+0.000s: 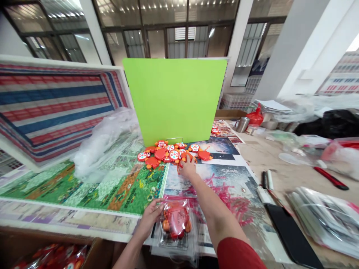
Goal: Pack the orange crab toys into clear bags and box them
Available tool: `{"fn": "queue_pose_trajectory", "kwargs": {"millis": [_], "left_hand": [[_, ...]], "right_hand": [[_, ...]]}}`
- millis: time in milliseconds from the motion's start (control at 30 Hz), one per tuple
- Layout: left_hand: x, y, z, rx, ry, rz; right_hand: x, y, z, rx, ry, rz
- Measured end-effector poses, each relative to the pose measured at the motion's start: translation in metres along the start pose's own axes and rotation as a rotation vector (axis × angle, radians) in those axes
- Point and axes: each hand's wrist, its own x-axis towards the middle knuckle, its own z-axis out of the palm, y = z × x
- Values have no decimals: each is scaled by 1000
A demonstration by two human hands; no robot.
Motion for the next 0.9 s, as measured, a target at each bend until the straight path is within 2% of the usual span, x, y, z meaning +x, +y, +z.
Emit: {"fn": "queue_pose_trajectory", "kwargs": {"millis": [167, 267, 333, 433, 500, 600, 700, 800, 900], "left_hand": [[-3, 5, 5, 2, -4, 19], [-4, 6, 6, -6, -9, 27], [-5, 6, 6, -13, -7, 22], [-4, 4, 4, -16, -1, 35], [-4, 3, 3, -19, 4, 47], [-4, 2, 4, -58, 23, 52], [-6, 9, 9, -132, 93, 60], [-16, 36, 7, -159, 186, 143], [-42, 79, -17, -74, 355, 332]], "right_hand": [[-23, -2, 7, 12, 52, -39], [-38, -4, 8, 169, 117, -80], [-47, -5, 5, 399, 203, -31], [-62, -4, -6, 871, 352, 178], [-77, -6, -11, 1237, 394, 285], [-106, -14, -10, 1758, 326, 332], [-132, -23, -7, 2063, 229, 339], [-147, -25, -10, 2201, 179, 331], [-150, -24, -19, 2276, 109, 306]]}}
